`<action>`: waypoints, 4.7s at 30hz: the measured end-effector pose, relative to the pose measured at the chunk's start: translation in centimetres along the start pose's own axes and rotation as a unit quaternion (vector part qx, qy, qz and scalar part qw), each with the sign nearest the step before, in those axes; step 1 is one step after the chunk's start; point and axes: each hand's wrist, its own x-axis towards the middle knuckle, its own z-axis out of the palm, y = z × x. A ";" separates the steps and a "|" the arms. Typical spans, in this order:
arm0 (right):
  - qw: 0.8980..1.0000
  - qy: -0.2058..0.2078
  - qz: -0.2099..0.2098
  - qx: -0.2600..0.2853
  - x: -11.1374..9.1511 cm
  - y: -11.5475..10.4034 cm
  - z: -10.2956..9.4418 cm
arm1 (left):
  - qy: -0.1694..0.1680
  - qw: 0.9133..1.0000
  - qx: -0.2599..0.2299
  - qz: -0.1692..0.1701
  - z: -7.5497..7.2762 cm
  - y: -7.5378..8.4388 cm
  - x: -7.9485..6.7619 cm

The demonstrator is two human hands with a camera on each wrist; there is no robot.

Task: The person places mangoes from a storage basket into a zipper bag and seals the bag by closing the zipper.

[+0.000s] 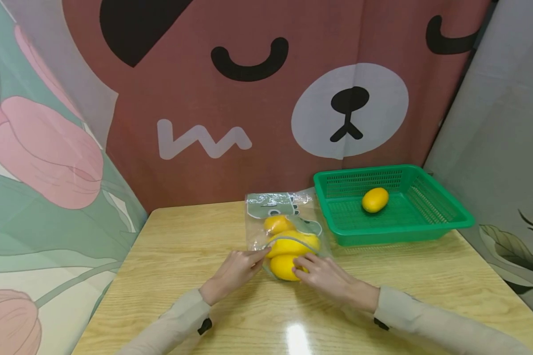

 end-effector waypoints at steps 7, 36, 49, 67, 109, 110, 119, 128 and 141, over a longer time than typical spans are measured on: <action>1.000 -0.015 0.008 -0.011 0.5 0.0 0.2 | 0.004 1.000 -0.004 0.000 -0.1 0.0 0.0; 0.996 -0.030 0.080 -0.017 1.4 -0.8 1.0 | 0.001 1.000 -0.006 -0.004 -0.2 0.1 0.0; 0.996 -0.017 0.057 -0.071 1.3 -0.9 1.3 | 0.006 1.000 -0.003 0.004 -0.2 0.1 0.0; 0.994 -0.035 0.077 -0.070 1.0 -1.0 0.9 | -0.002 1.000 -0.004 0.000 -0.4 0.2 0.1; 0.992 -0.074 0.091 -0.054 1.7 -1.4 0.3 | -0.012 1.000 0.000 -0.010 -0.5 0.3 0.0; 0.992 -0.078 0.090 -0.051 1.7 -1.4 0.2 | -0.012 1.000 -0.001 -0.010 -0.4 0.3 0.0; 0.992 -0.077 0.094 -0.020 1.7 -1.5 -0.7 | -0.015 1.000 -0.006 -0.008 -0.2 0.3 -0.1; 0.994 -0.052 0.094 -0.008 1.8 -1.5 -1.2 | -0.008 1.000 -0.004 -0.007 -0.2 0.4 -0.1; 0.995 -0.008 0.097 0.011 1.7 -0.8 -2.0 | -0.008 1.000 -0.006 -0.005 -0.4 0.4 0.0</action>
